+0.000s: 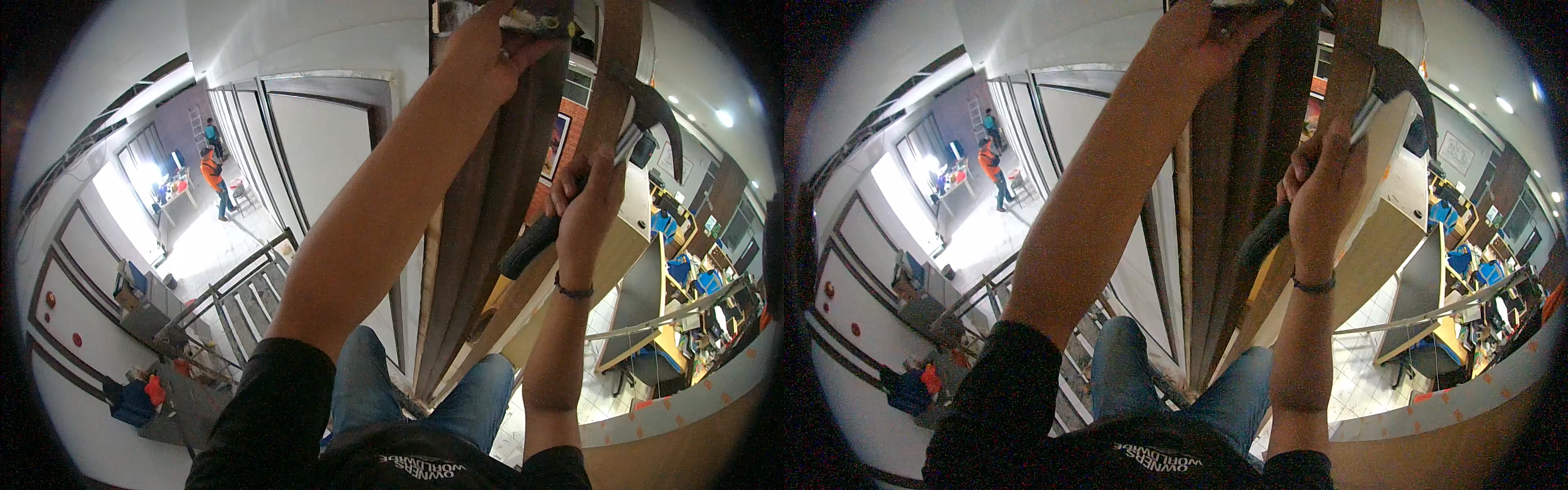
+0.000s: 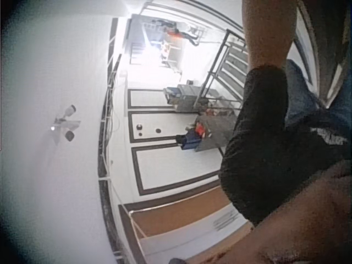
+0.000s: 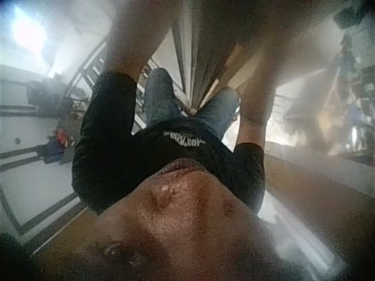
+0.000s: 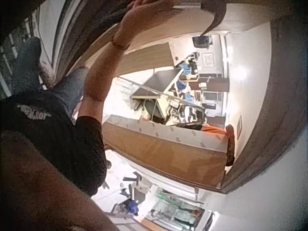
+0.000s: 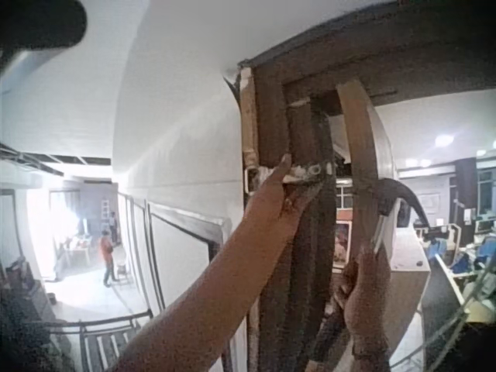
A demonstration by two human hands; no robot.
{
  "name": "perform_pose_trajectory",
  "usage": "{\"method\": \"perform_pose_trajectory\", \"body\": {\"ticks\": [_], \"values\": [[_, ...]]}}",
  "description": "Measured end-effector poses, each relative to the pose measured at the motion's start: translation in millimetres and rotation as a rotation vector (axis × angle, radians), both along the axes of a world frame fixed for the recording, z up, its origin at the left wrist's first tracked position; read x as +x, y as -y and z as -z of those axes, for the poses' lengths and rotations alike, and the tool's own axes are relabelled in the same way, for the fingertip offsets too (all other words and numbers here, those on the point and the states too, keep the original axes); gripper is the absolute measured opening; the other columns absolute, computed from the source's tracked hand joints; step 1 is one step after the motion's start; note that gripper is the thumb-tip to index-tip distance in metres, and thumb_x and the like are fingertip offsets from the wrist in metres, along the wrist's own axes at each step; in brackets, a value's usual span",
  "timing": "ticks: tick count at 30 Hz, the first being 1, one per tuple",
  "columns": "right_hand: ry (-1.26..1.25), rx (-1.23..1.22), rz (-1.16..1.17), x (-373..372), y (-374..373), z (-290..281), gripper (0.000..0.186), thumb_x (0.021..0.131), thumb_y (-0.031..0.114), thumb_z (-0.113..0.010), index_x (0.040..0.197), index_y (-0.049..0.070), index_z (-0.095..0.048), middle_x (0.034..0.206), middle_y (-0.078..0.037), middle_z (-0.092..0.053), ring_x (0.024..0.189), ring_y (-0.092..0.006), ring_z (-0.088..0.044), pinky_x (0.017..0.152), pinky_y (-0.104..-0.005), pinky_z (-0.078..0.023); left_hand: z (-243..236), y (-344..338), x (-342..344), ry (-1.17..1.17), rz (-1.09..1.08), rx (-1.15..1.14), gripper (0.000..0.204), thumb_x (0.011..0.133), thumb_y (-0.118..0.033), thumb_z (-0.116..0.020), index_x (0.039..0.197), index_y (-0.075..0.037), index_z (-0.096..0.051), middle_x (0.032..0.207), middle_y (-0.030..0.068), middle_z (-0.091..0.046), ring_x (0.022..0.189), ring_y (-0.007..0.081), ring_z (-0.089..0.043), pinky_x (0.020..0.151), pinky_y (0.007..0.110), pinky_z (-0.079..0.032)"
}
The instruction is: The person prying a wooden door frame off the wall using a hammer and a putty knife, striking the back of the knife to wedge it behind the wood.
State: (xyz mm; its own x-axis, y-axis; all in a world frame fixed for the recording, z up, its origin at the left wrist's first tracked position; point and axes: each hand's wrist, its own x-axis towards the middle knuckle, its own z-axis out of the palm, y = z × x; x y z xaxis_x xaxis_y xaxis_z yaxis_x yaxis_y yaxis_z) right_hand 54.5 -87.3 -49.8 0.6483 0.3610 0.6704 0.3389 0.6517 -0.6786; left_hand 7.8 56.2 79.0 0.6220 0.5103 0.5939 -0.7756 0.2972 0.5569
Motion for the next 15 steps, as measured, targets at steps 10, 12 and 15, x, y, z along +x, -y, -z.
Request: {"method": "perform_pose_trajectory", "body": {"ticks": [10, 12, 15], "values": [[-0.005, 0.055, 0.011, 12, 13, 49, 0.028, 0.098, 0.036, -0.041, 0.088, 0.009, -0.040, 0.053, 0.001, -0.037, 0.038, -0.0057, -0.033, 0.032, -0.0212, -0.028, 58, 9, -123, 0.045, -0.154, 0.114, 0.023, 0.084, -0.016, -0.062, 0.101, -0.002, -0.054, 0.075, 0.0050, -0.053, 0.063, 0.0111, -0.055, 0.056, 0.027, -0.049], [0.034, 0.051, 0.014, 19, 13, 56, 0.027, 0.098, 0.034, -0.041, 0.088, 0.009, -0.040, 0.053, 0.001, -0.037, 0.038, -0.0054, -0.033, 0.032, -0.0208, -0.028, 60, 10, -121, 0.017, -0.484, 0.108, 0.026, 0.083, -0.019, -0.064, 0.100, -0.002, -0.054, 0.071, 0.0032, -0.050, 0.057, 0.0102, -0.052, 0.052, 0.026, -0.048], [0.009, 0.043, 0.020, 20, 9, 60, 0.026, 0.098, 0.034, -0.039, 0.088, 0.009, -0.040, 0.053, 0.001, -0.037, 0.037, -0.0055, -0.034, 0.031, -0.0208, -0.028, 49, -16, -106, -0.092, -0.891, 0.279, 0.028, 0.080, -0.021, -0.068, 0.097, -0.001, -0.057, 0.072, 0.0042, -0.054, 0.051, 0.0119, -0.053, 0.047, 0.027, -0.048]]}}
